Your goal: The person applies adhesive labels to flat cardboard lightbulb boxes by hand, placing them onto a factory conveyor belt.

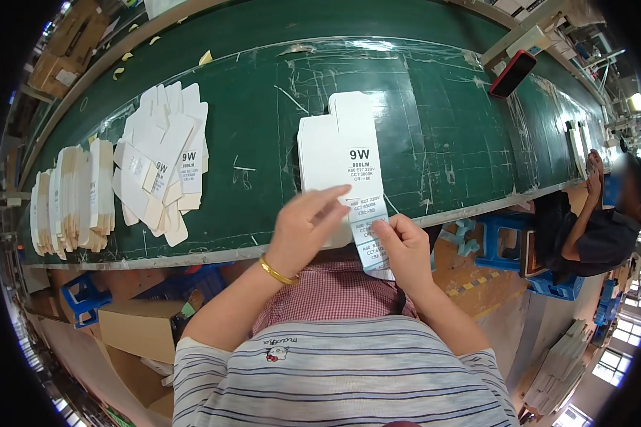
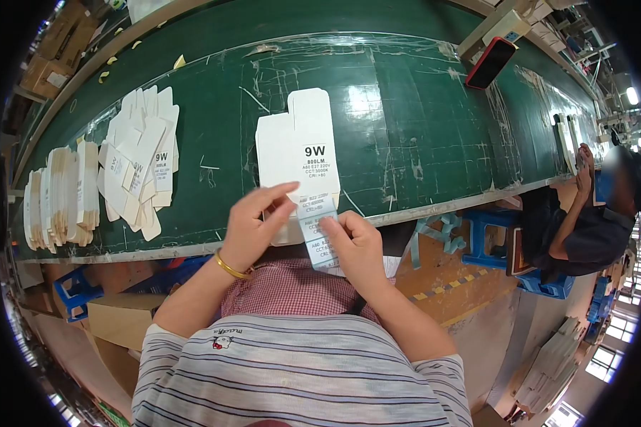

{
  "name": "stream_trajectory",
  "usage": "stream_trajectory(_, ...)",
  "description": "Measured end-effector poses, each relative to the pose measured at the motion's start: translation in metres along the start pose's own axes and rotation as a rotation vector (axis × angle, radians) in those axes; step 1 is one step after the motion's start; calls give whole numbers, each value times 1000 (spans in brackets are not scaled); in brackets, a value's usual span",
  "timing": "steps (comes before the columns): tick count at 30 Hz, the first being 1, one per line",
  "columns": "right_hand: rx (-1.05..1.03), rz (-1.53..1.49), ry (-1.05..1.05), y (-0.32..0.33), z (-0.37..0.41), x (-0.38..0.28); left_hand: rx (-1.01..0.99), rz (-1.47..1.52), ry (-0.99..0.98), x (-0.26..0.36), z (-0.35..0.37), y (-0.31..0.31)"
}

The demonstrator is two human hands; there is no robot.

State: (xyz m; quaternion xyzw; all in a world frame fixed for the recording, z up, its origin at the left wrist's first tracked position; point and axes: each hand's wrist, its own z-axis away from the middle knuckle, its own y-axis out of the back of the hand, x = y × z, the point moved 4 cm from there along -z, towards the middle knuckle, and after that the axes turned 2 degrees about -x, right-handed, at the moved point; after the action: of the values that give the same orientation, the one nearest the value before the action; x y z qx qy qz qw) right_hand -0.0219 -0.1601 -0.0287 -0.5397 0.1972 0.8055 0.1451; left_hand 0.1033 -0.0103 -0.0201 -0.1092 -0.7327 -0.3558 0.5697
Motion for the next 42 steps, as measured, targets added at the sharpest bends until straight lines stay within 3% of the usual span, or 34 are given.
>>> stream_trajectory(1, 8, -41, -47, 1, -3, 2, 24, -197, -176, 0, -5, 8)
stream_trajectory(4, 25, -151, -138, 5, -13, 10, -23, -507, -432, -14, -17, 16)
stream_trajectory(14, 3, -328, -260, -8, -39, 8, -13, -575, -362, -18, -13, 8)
stream_trajectory(22, 39, -296, -353, -12, -44, 8, -80, -639, -442, -11, -25, 9)
stream_trajectory(42, 76, -351, -324, -17, -44, 10, -165, -654, -403, -1, -37, 11)
